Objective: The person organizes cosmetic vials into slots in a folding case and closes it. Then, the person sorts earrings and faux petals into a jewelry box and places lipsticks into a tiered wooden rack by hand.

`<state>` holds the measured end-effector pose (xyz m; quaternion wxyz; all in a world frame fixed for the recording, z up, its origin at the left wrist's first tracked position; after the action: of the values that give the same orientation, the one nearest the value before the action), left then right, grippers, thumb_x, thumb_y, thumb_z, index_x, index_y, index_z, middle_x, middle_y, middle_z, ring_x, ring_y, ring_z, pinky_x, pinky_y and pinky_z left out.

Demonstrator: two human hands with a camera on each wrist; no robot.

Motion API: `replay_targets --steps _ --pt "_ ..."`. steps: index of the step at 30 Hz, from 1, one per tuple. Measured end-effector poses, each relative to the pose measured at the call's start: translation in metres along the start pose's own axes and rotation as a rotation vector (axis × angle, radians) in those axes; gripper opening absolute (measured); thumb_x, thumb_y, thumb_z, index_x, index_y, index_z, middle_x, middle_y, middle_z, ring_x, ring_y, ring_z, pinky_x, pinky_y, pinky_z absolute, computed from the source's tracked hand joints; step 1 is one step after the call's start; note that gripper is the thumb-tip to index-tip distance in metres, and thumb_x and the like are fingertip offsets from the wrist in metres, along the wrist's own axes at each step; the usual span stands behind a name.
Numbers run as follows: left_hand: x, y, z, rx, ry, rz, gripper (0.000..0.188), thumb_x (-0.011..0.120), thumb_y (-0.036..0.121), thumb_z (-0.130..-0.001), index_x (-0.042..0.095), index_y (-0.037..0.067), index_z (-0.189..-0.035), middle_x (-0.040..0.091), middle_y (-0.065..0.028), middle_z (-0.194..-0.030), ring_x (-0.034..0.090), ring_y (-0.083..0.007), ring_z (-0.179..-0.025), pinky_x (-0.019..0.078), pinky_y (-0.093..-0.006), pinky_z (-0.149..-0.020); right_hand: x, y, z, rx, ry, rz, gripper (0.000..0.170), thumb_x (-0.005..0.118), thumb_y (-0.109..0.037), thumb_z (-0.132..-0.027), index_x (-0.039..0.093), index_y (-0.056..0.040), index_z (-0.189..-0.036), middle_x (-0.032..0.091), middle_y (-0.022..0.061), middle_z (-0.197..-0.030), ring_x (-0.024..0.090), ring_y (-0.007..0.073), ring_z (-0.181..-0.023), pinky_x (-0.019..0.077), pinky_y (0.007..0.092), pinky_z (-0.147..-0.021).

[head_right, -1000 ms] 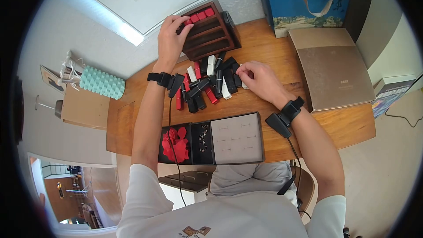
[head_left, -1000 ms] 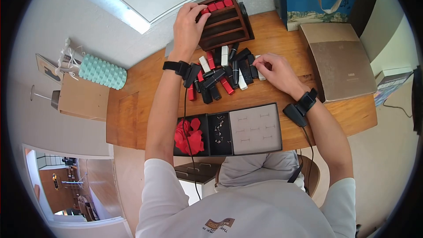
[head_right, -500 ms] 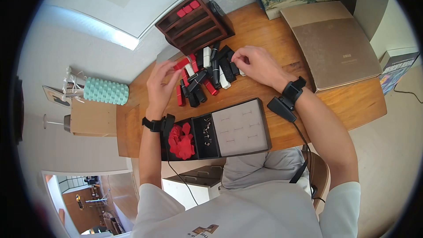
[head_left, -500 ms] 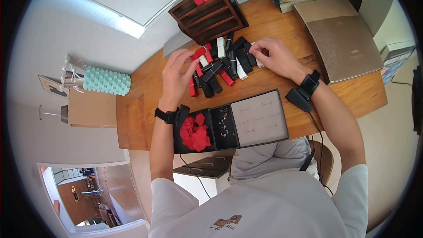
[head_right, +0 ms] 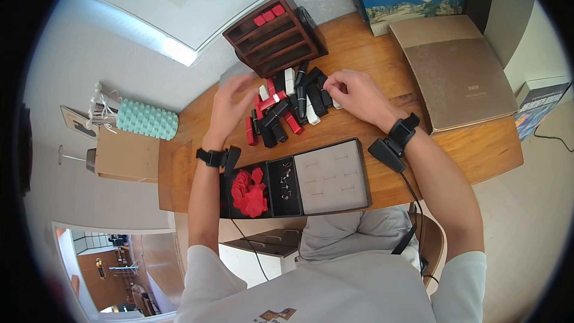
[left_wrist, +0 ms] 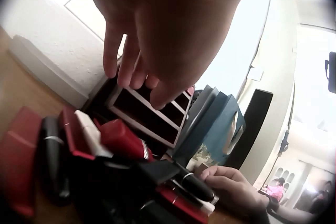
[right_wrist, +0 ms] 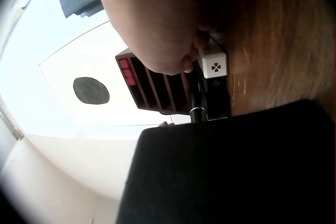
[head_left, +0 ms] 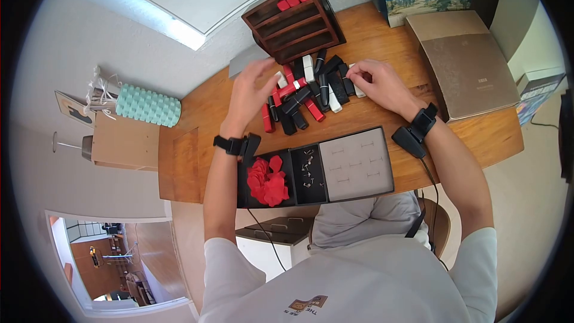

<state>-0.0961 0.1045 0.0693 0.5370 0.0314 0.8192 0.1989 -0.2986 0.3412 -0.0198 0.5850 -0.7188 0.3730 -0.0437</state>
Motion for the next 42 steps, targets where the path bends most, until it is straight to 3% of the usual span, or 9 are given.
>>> replay_targets --steps 4,7,12,20,23,29,31,39,42 --pt "-0.001 0.022 -0.057 0.209 0.262 -0.165 0.038 0.078 0.013 -0.091 0.068 0.005 -0.127 0.069 -0.0137 -0.121 0.067 -0.0305 -0.108 0.055 -0.0366 -0.092 0.0 0.001 -0.001 -0.01 -0.008 0.034 0.018 0.067 -0.014 -0.1 0.073 0.0021 -0.106 0.072 0.0098 -0.09 0.064 0.0155 -0.074 0.0515 0.0307 -0.069" --pt "0.003 0.04 -0.092 0.32 0.397 -0.266 0.039 0.078 0.013 -0.091 0.068 0.006 -0.128 0.067 -0.0137 -0.123 0.065 -0.033 -0.111 0.0542 -0.0382 -0.093 -0.001 -0.001 0.0 0.009 0.001 -0.006 0.019 0.065 -0.015 -0.097 0.074 0.001 -0.103 0.072 0.0147 -0.088 0.068 0.0249 -0.076 0.0532 0.037 -0.071" --pt "0.018 0.044 -0.121 0.398 0.463 -0.319 0.031 0.079 0.009 -0.088 0.071 0.004 -0.117 0.068 -0.0133 -0.113 0.064 -0.0331 -0.107 0.0528 -0.0416 -0.09 -0.001 0.001 0.0 -0.018 0.014 -0.023 0.019 0.065 -0.015 -0.097 0.074 0.0006 -0.102 0.072 0.0134 -0.086 0.068 0.0249 -0.076 0.0534 0.0371 -0.071" --pt "0.004 0.046 -0.12 0.482 0.43 -0.329 0.026 0.079 0.005 -0.085 0.072 0.002 -0.11 0.068 -0.0125 -0.108 0.065 -0.0315 -0.101 0.0534 -0.0403 -0.087 0.0 0.006 -0.002 -0.002 0.016 -0.009 0.018 0.065 -0.015 -0.096 0.074 0.0005 -0.101 0.072 0.013 -0.084 0.069 0.0252 -0.076 0.0538 0.0371 -0.071" --pt "-0.001 0.069 -0.097 0.527 0.422 -0.347 0.028 0.079 0.001 -0.084 0.072 0.003 -0.111 0.067 -0.0126 -0.109 0.065 -0.0313 -0.1 0.0538 -0.0402 -0.087 0.0 0.01 -0.002 -0.028 0.011 -0.024 0.016 0.066 -0.012 -0.098 0.073 0.0013 -0.103 0.073 0.0105 -0.092 0.065 0.0177 -0.074 0.0524 0.0322 -0.07" --pt "0.006 0.087 -0.035 0.522 0.289 -0.29 0.033 0.081 -0.002 -0.079 0.07 0.002 -0.109 0.066 -0.0136 -0.109 0.065 -0.0322 -0.099 0.0549 -0.0414 -0.085 0.0 0.009 -0.003 -0.048 -0.012 0.016 0.015 0.066 -0.012 -0.097 0.072 0.0013 -0.101 0.073 0.0111 -0.094 0.066 0.019 -0.075 0.0526 0.033 -0.07" --pt "0.018 0.081 -0.018 0.493 0.23 -0.266 0.032 0.081 -0.001 -0.079 0.07 0.002 -0.109 0.066 -0.0134 -0.109 0.065 -0.0324 -0.099 0.0549 -0.0415 -0.085 0.0 0.009 -0.002 -0.06 0.011 -0.009 0.02 0.065 -0.016 -0.095 0.074 0.0007 -0.101 0.071 0.0141 -0.084 0.069 0.0278 -0.076 0.0536 0.0383 -0.072" --pt "0.031 0.073 0.006 0.512 -0.045 -0.261 0.031 0.078 0.0 -0.082 0.069 0.002 -0.111 0.065 -0.0127 -0.108 0.064 -0.0335 -0.101 0.0547 -0.0412 -0.087 0.001 0.01 -0.002 -0.04 0.014 -0.023 0.02 0.065 -0.016 -0.095 0.074 0.0008 -0.101 0.072 0.0138 -0.084 0.069 0.027 -0.077 0.0538 0.0384 -0.072" --pt "0.017 0.073 0.014 0.429 0.014 -0.278 0.032 0.077 -0.001 -0.082 0.069 0.002 -0.113 0.065 -0.013 -0.106 0.064 -0.0336 -0.102 0.0542 -0.0407 -0.088 -0.001 0.008 -0.002 -0.039 0.006 -0.014 0.019 0.065 -0.016 -0.095 0.074 0.0005 -0.101 0.072 0.0139 -0.085 0.069 0.0277 -0.078 0.054 0.0389 -0.073"
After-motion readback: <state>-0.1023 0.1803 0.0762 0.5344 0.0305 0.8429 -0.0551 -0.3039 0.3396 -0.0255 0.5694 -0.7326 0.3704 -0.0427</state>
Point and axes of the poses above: each hand's wrist, its own z-axis away from the middle knuckle, its own x-axis out of the palm, y = z × x, the point moved 2 cm from there along -z, towards the middle knuckle
